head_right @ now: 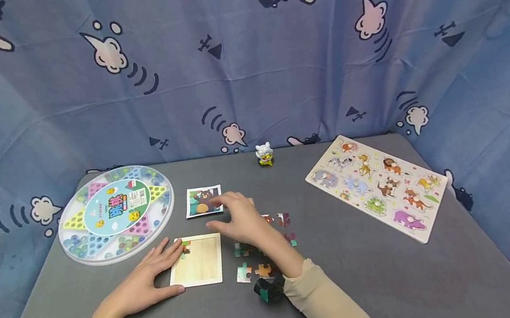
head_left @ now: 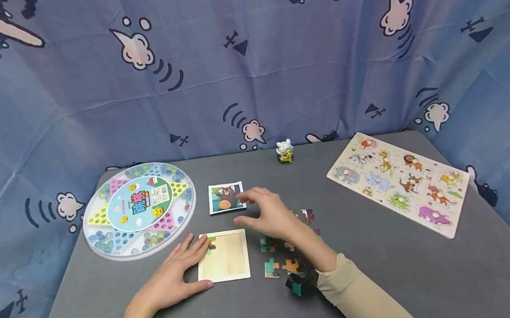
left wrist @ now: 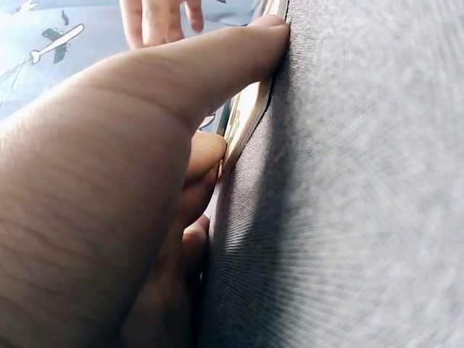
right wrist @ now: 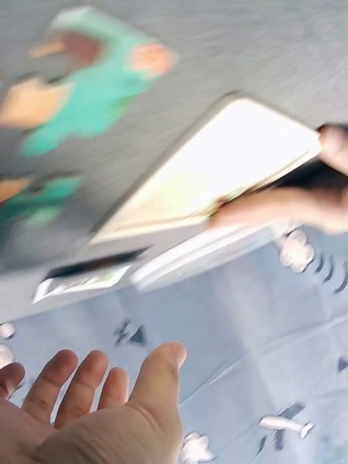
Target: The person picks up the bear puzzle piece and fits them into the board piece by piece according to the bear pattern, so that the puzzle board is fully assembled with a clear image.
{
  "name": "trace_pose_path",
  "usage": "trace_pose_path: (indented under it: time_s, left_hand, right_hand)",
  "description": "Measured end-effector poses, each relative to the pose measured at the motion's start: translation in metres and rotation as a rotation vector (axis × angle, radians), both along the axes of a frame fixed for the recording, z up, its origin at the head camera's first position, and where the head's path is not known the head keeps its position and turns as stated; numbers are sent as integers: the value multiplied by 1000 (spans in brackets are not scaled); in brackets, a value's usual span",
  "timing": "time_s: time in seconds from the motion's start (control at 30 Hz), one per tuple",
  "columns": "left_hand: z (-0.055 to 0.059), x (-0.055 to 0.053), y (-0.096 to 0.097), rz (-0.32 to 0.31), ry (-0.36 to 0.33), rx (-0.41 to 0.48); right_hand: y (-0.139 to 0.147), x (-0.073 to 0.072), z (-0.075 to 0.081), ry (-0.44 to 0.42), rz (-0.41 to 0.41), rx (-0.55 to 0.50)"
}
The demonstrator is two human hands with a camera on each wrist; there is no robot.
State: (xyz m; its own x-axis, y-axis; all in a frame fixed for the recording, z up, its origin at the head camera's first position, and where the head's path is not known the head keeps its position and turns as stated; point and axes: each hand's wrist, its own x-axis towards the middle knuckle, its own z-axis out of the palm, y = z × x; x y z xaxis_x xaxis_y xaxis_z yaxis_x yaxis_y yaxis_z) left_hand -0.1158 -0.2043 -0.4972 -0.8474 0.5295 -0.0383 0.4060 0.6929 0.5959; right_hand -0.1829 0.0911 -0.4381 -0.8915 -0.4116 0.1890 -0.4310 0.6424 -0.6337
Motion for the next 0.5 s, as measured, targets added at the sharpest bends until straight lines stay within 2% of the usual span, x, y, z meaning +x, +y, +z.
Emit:
trace_pose_path:
  time_s: [0.17,0.5]
  left_hand:
    - [0,0,0,0,4,9]
    - [0,1,1,-21,9,10]
  right_hand:
    - [36,-5,1,18,-75,-30]
    - [98,-8,-13,84,-74,-105]
